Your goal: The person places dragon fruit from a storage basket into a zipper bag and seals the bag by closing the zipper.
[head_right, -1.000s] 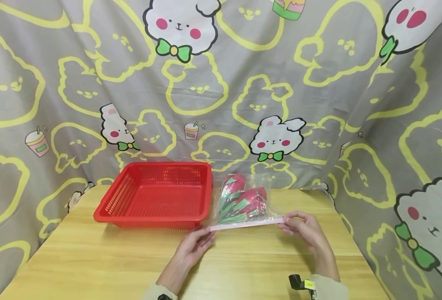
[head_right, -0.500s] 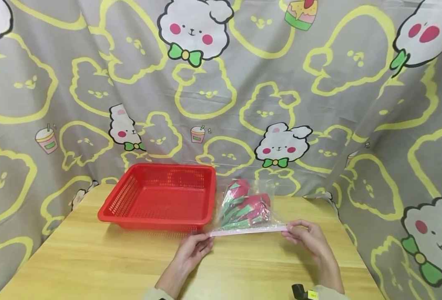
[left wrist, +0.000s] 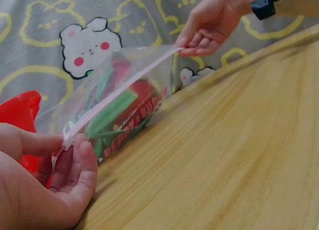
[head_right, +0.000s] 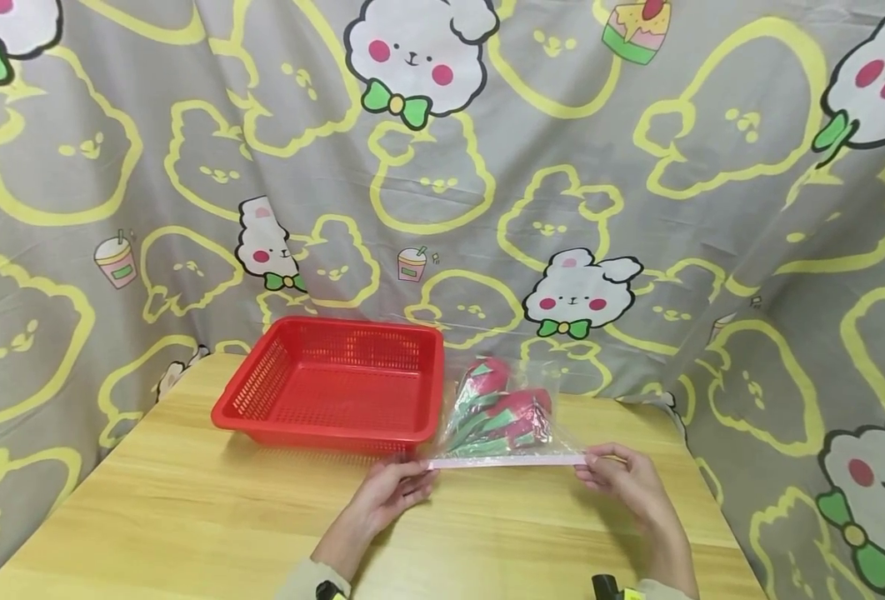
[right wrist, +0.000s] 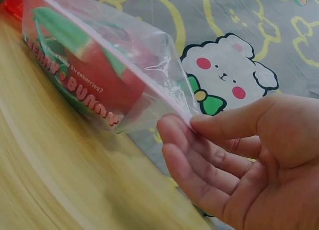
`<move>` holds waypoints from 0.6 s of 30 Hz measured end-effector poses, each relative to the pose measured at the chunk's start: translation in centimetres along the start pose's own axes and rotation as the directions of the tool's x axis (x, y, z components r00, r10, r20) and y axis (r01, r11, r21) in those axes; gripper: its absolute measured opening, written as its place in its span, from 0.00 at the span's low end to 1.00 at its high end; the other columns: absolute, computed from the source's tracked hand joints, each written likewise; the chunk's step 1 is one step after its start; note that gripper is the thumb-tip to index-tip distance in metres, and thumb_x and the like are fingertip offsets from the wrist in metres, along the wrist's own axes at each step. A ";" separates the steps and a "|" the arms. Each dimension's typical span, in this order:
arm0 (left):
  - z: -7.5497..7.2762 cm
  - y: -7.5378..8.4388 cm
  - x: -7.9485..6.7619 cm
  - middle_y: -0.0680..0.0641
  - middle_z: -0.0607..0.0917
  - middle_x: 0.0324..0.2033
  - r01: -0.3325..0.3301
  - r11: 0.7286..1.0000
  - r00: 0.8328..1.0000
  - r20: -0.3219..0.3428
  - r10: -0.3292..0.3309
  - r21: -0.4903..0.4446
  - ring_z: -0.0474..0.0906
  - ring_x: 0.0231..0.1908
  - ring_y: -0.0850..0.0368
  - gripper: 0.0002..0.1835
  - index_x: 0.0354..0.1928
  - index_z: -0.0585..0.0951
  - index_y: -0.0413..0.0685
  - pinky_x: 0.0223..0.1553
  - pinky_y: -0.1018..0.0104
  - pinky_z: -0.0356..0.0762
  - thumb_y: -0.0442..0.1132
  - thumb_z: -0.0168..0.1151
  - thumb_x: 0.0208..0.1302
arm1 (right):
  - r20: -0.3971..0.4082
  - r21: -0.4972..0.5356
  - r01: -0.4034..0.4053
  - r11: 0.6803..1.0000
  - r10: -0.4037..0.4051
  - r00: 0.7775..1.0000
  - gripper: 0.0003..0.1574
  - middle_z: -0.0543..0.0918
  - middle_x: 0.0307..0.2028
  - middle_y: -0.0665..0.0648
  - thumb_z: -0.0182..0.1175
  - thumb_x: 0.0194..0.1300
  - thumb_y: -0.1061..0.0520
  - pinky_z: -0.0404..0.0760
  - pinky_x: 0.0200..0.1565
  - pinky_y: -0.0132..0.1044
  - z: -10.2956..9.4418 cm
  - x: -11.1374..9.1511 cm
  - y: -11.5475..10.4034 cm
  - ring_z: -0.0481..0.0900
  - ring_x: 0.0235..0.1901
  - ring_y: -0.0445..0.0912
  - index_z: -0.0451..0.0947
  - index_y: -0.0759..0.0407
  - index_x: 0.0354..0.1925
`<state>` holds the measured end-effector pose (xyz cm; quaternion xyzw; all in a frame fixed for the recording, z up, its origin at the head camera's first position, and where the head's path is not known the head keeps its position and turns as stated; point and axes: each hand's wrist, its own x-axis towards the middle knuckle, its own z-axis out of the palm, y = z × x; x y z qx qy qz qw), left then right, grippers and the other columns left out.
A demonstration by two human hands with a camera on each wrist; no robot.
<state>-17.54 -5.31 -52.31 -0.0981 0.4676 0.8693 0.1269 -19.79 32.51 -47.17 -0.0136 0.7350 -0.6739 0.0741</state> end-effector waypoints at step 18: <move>-1.8 4.3 -1.6 0.37 0.88 0.39 -0.100 0.851 0.938 0.333 -0.091 0.515 0.87 0.42 0.38 0.15 0.50 0.76 0.30 0.38 0.52 0.86 0.39 0.59 0.76 | -0.081 -0.518 0.162 0.840 -0.237 0.968 0.14 0.88 0.41 0.64 0.61 0.75 0.59 0.85 0.40 0.33 0.9 -1.0 -3.2 0.86 0.37 0.38 0.81 0.71 0.48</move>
